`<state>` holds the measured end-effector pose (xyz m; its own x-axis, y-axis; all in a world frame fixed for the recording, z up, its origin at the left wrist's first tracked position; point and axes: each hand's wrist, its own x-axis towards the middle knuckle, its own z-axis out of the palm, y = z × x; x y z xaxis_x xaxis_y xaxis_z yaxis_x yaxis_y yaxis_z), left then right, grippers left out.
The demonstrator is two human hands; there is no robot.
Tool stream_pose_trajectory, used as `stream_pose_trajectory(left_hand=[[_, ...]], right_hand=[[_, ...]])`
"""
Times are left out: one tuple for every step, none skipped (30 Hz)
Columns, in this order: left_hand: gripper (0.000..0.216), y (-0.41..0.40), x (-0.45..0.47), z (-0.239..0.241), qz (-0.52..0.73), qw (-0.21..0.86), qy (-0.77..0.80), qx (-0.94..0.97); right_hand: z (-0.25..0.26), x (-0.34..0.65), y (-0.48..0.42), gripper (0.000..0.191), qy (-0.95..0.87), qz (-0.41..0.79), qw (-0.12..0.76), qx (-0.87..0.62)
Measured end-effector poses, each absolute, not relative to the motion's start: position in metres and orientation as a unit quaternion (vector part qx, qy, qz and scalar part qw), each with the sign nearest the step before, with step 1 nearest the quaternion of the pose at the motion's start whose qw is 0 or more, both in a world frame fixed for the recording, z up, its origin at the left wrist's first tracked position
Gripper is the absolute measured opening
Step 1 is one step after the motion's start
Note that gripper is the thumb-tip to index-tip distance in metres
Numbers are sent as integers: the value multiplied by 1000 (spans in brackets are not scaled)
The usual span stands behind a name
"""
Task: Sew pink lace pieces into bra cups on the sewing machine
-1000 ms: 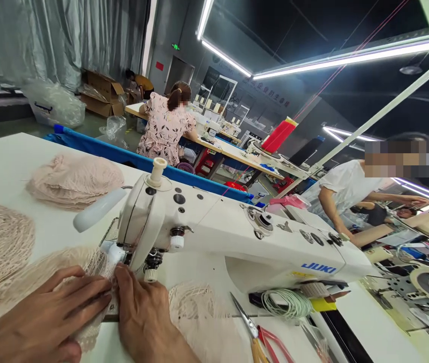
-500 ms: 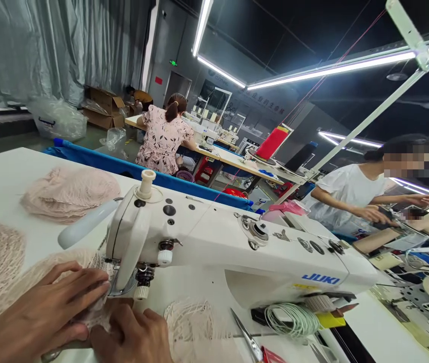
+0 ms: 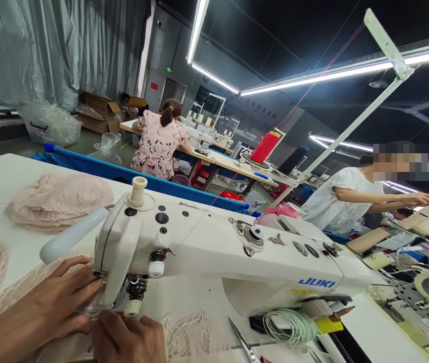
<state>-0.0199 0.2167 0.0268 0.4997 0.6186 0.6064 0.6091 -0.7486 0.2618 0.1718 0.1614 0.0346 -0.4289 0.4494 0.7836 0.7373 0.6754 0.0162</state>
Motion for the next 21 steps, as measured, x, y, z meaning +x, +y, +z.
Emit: stream_pose_trajectory(left_hand=[[41,220,-20,29,337,9,360,870],[38,223,-20,31,315,11,366,876],[34,226,-20,33,290,16,369,883],[32,227,-21,35,267,22,370,889],[29,229,-21,36,253,29,371,893],[28,230,-21,37,244,35,371,895],[27,231,-21,37,240,44,371,896],[27,232,-21,37,239,54,372,895],[27,233,-21,37,239,64,373,894],[28,234,-21,37,241,72,373,893],[30,234,-21,36,243,76,372,892],[33,235,-20,34,247,73,372,892],[36,235,-20,32,254,60,373,890],[39,234,-19,30,259,39,375,889],[41,232,-18,28,263,12,378,888],[43,228,-18,25,268,-18,376,887],[42,224,-17,23,275,-43,368,887],[37,219,-17,21,286,-62,352,889],[30,214,-17,20,303,-72,328,892],[22,208,-17,19,324,-74,301,894],[21,203,-16,19,346,-74,275,894]], right_hand=[[30,172,163,33,-818,-183,399,-371],[26,173,163,34,-813,-184,398,-382],[24,175,164,33,-814,-185,389,-391],[24,177,163,31,-819,-185,373,-396],[25,180,163,27,-828,-184,352,-397],[27,183,162,23,-839,-184,327,-394],[29,185,161,21,-851,-182,304,-388],[32,187,161,20,-858,-180,288,-385],[34,189,160,20,-863,-179,278,-382],[35,189,161,20,-865,-178,273,-381],[35,189,161,21,-865,-179,274,-380],[34,187,162,22,-862,-183,280,-380],[32,185,164,24,-855,-190,295,-381],[28,182,165,26,-842,-200,321,-386],[24,178,167,28,-822,-210,356,-393],[20,173,168,31,-795,-221,396,-403],[15,169,170,33,-767,-226,435,-413],[12,166,170,35,-744,-227,467,-420],[10,163,170,36,-730,-224,488,-423],[8,161,169,36,-725,-221,498,-421],[8,160,168,34,-731,-220,497,-413]])
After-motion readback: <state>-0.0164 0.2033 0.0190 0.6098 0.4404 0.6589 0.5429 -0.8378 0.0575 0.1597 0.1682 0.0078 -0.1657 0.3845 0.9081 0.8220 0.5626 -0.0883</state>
